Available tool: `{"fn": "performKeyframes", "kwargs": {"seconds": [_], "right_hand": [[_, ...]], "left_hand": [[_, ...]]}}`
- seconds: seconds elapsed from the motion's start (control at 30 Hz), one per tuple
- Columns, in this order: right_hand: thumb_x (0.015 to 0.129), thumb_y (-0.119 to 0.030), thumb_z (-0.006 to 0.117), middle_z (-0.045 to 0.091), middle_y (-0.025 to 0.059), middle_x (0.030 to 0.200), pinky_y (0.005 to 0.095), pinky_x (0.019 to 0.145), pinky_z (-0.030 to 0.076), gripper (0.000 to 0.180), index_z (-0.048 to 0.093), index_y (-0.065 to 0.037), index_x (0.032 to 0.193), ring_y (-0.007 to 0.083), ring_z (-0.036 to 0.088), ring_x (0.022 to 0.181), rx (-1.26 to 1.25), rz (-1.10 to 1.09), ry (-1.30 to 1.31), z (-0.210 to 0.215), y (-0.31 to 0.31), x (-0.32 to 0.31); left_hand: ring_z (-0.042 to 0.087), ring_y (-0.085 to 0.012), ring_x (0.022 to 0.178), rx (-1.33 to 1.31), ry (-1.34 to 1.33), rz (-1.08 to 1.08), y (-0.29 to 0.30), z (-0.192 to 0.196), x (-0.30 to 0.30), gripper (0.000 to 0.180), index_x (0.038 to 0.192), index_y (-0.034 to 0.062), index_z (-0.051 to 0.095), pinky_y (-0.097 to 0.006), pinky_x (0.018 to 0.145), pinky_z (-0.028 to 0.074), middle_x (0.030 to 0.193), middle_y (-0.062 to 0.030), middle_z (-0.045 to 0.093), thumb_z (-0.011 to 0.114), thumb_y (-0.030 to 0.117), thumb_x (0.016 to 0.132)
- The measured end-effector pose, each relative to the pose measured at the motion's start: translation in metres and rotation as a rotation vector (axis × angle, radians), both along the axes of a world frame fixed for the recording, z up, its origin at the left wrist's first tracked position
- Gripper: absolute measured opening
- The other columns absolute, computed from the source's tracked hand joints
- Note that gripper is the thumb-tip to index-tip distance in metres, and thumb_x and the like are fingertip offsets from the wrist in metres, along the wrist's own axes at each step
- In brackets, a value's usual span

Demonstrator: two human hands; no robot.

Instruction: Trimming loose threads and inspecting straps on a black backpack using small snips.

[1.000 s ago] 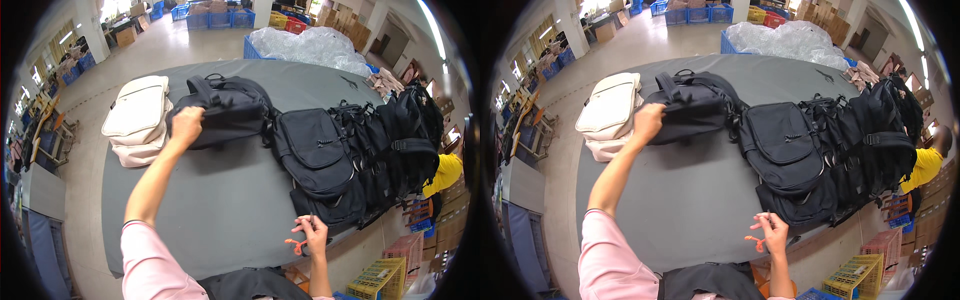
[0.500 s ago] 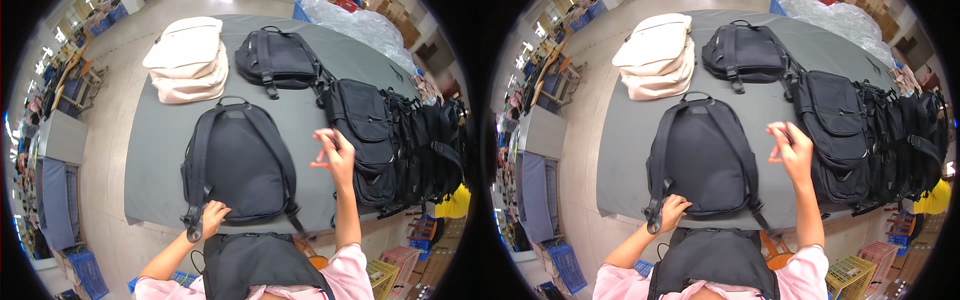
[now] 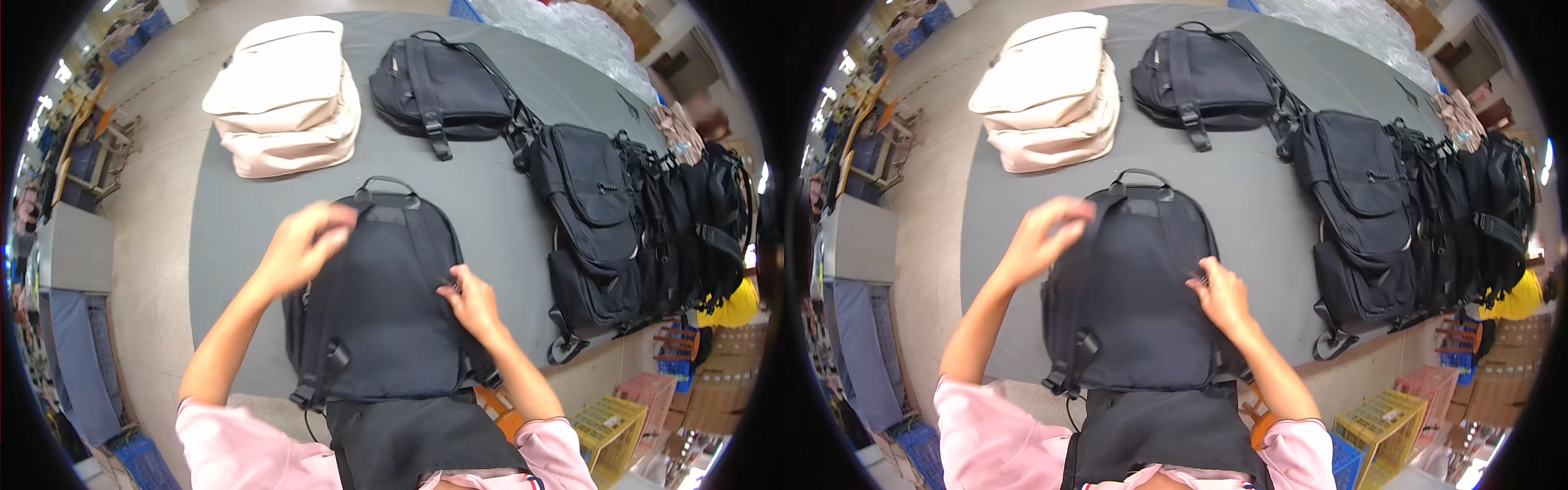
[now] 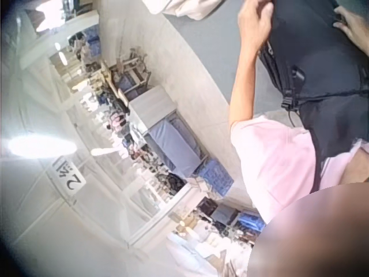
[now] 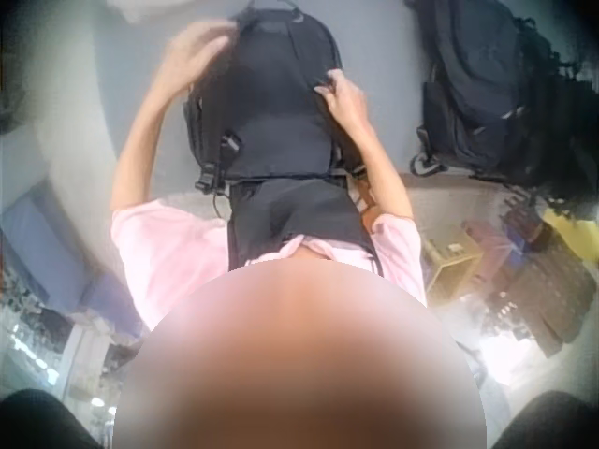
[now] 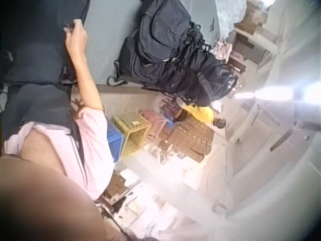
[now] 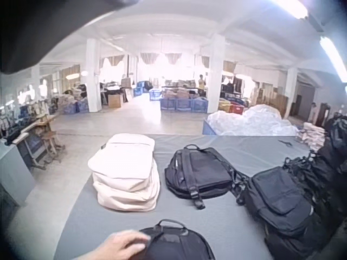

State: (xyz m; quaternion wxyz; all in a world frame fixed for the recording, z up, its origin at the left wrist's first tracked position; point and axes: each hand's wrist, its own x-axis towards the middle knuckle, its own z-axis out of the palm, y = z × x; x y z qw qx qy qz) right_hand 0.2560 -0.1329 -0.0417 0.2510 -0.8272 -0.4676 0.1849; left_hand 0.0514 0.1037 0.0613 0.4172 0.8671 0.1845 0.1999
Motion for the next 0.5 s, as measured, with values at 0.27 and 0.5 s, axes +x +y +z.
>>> {"fn": "performKeyframes", "kwargs": {"seconds": [0.27,0.5], "right_hand": [[0.079,-0.012,0.071,0.063,0.0106,0.088,0.0395,0.058,0.05,0.025,0.059,-0.004,0.099,0.0304,0.061,0.067,0.073,0.026,0.054,0.016,0.006,0.005],[0.077,-0.001,0.069,0.052,0.0081,0.071,0.031,0.055,0.042,0.01,0.062,0.0,0.084,0.0215,0.051,0.059,0.378,-0.077,0.138,0.012,0.097,0.051]], "left_hand": [[0.062,-0.0233,0.091,-0.085,0.655,0.025,0.075,-0.126,0.177,0.024,0.106,0.0018,0.066,-0.033,0.081,0.048,0.093,-0.0098,0.067,0.056,0.017,0.09],[0.047,-0.0067,0.071,-0.873,0.234,0.0,0.08,-0.15,0.155,0.022,0.108,0.0053,0.067,-0.021,0.071,0.043,0.083,0.0023,0.06,0.052,0.012,0.094]]}}
